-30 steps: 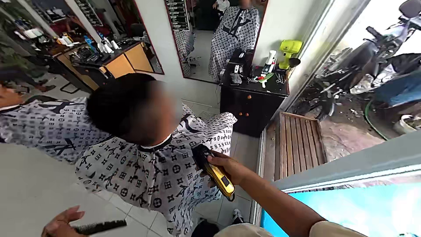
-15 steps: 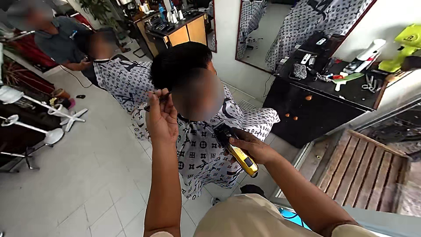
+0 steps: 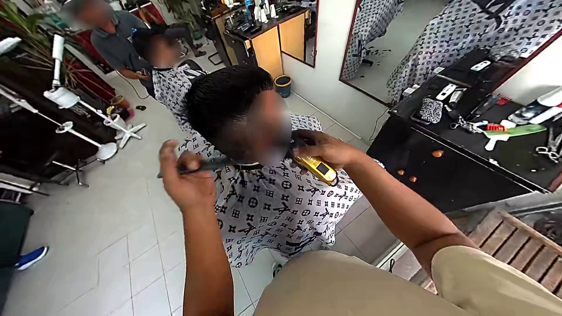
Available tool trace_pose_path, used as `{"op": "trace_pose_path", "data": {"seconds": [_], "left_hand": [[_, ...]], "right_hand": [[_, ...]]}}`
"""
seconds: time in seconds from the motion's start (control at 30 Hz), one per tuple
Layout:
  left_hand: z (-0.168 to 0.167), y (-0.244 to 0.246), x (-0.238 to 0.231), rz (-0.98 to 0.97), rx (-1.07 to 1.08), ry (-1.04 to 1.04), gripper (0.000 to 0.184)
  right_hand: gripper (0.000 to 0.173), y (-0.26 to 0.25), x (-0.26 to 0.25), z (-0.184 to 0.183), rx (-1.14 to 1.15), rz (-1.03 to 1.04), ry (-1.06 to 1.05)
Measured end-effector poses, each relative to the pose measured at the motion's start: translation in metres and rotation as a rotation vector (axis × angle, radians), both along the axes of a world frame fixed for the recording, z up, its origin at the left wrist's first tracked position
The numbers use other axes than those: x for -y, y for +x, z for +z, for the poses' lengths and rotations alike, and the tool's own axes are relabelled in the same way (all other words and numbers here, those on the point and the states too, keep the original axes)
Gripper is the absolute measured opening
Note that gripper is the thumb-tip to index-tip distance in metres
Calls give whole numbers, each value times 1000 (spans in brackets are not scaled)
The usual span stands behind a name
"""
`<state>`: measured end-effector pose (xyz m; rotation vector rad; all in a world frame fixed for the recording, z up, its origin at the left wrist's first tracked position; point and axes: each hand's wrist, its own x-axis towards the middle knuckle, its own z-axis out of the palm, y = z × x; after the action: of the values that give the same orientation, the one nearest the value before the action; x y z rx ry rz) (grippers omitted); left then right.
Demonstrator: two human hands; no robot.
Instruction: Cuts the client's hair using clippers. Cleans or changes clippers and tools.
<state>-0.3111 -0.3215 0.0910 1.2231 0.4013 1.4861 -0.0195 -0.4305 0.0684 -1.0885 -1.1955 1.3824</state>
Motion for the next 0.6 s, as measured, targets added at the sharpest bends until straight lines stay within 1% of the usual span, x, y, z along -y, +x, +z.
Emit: {"op": "trace_pose_path", "data": {"seconds": [0.03, 0.1, 0.2, 0.3, 0.47, 0.6], "left_hand": [[-7, -7, -7, 24, 96, -40, 43], [-28, -20, -19, 88, 156, -107, 49], [-68, -32, -28, 200, 90, -198, 51], [-97, -38, -28, 268, 63, -281, 54], [-128, -39, -25, 265, 49, -350, 56], [-137, -36, -22, 253, 42, -360, 57]], "right_hand": [[46, 3, -6, 0, -61, 31, -11], [44, 4, -15, 1, -133, 78, -19], [35, 3, -26, 2, -211, 160, 19], [30, -1, -29, 3, -235, 164, 14], [30, -2, -29, 4, -263, 156, 3], [34, -3, -30, 4, -249, 139, 29]]}}
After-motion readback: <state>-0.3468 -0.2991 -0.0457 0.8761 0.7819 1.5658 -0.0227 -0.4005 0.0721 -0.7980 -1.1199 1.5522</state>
